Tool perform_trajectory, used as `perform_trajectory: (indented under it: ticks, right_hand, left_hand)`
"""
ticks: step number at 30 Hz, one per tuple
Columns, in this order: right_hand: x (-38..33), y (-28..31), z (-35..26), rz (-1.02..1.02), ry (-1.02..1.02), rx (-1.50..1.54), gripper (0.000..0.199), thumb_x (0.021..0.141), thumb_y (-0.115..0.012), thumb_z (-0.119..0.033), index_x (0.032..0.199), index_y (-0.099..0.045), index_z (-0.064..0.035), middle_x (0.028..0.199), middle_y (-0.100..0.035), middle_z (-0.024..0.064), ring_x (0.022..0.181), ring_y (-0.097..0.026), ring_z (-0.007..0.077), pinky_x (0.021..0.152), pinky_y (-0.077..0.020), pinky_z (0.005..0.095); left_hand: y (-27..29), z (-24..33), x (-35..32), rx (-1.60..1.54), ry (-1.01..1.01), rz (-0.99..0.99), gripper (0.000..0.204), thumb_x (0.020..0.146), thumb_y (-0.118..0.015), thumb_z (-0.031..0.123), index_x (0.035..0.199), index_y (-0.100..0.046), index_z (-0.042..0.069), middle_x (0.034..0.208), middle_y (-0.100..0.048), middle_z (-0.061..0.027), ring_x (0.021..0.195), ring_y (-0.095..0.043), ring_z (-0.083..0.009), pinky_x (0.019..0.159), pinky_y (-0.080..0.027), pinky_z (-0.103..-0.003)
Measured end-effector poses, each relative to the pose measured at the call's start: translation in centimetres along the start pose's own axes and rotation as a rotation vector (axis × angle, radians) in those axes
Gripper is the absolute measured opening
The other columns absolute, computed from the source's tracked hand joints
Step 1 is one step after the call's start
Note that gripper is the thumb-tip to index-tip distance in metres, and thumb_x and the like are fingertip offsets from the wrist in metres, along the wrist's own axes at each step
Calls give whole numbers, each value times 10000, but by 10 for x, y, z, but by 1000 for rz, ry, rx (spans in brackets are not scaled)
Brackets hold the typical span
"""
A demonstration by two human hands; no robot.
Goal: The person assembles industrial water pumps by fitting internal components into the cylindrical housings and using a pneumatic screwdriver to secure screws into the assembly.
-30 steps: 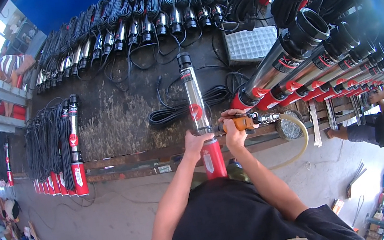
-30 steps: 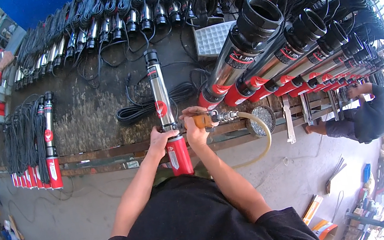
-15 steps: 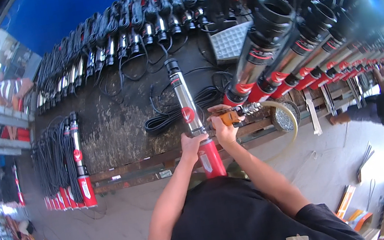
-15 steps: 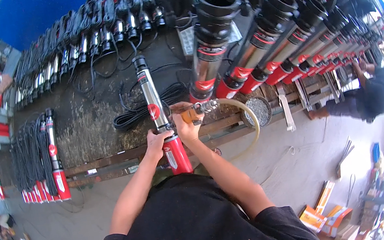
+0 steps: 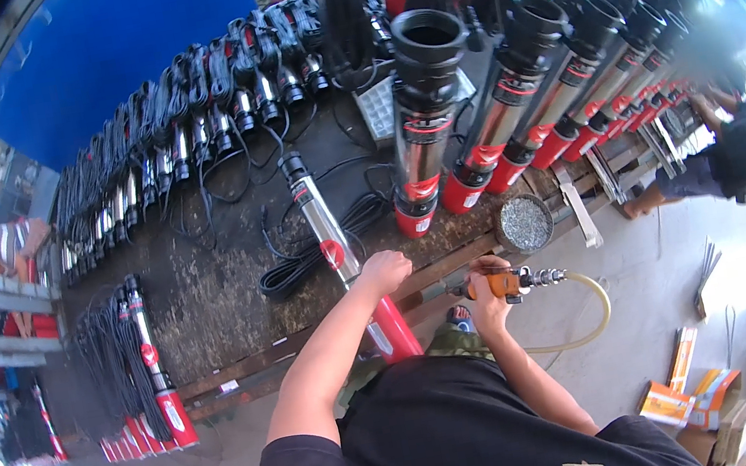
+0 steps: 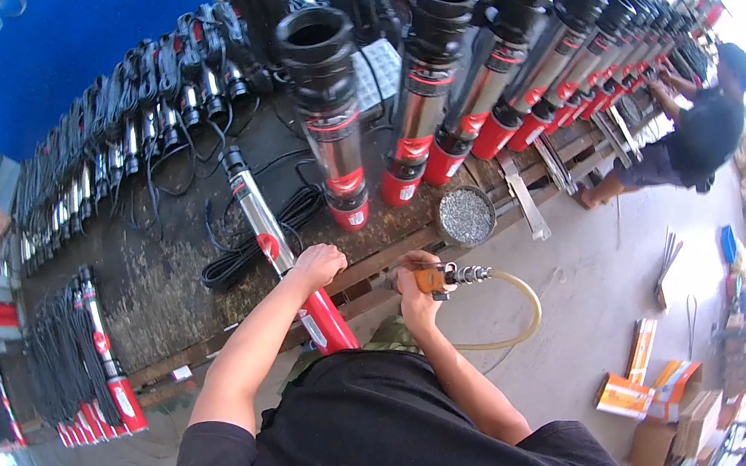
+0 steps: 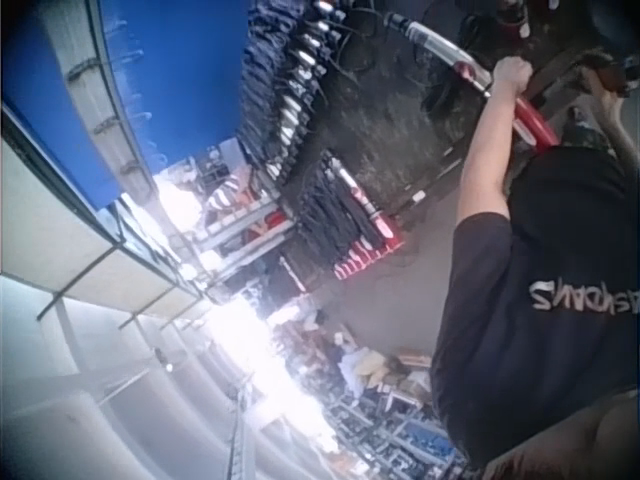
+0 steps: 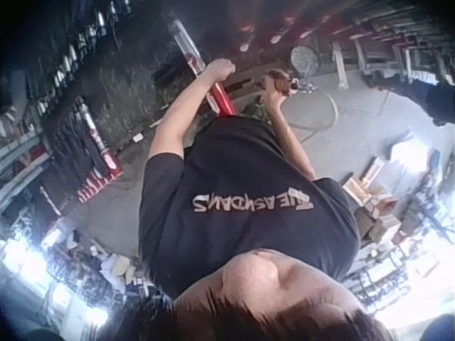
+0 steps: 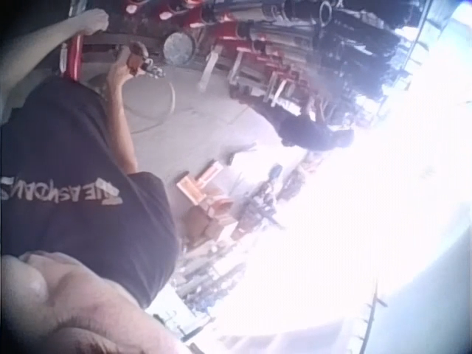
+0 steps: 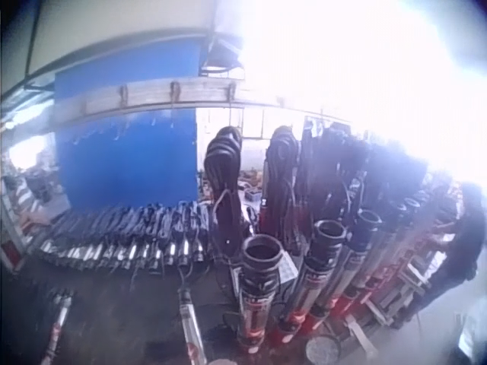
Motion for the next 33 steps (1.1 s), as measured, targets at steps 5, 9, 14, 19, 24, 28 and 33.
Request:
perform_trajectory:
  ticks: [5,9,14,19,24,28,33]
  right_hand:
    - [-5,22,8,113,-12,77,263,882,-572,25,1135,-533,-35,1007,-616,95,822,-617,177,746,-511,308]
    - [-9,22,-5,167,-30,152,272,877,-586,41,1136,-537,-24,1003,-633,93,781,-611,149,645,-484,264]
    - [-14,28,-3,212,-22,192,287,881,-597,42,1152,-533,-27,1007,-636,88,753,-600,138,598,-468,250]
    - [-16,24,-10,230,-59,216,296,887,-599,32,1164,-527,-40,1018,-631,91,777,-611,147,623,-482,263]
    - [-9,-6,-36,184,-54,334,273,875,-574,35,1130,-513,-42,983,-594,95,813,-594,173,769,-501,331]
    - [-11,-53,-61,8,-21,418,255,867,-545,39,1106,-505,-43,958,-570,103,804,-570,181,812,-496,375]
    - [-21,-85,-55,-151,-54,503,282,867,-529,75,1121,-489,-40,981,-593,119,813,-580,191,798,-501,342]
  left_hand:
    - [-8,0,4,107,-182,-84,75,766,-645,41,744,-713,64,789,-712,-131,813,-705,-311,711,-575,-421]
    - [-2,3,13,195,-256,-183,36,731,-685,39,751,-697,66,800,-710,-130,814,-710,-312,718,-581,-417]
    - [7,9,13,213,-228,-270,34,744,-656,74,738,-680,51,763,-693,-155,786,-709,-345,696,-580,-447]
    - [26,2,5,19,-31,-130,77,763,-626,69,739,-684,24,804,-694,-213,766,-698,-379,701,-574,-455]
    - [66,24,-35,-1302,569,210,97,837,-741,27,868,-676,-37,756,-698,-90,676,-685,-155,639,-563,-275]
    - [61,55,-79,-1935,801,511,83,892,-678,-10,970,-672,-37,832,-682,-97,680,-648,-166,654,-549,-281]
    - [40,90,-111,-2432,659,623,115,967,-644,112,980,-680,5,821,-682,-60,669,-637,-137,590,-497,-248]
Point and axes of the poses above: each hand's wrist, its own x-axis towards the middle knuckle, its own y-axis out of the back of the hand, z = x × y, the point moved 3 cm from there along x, towards the middle knuckle
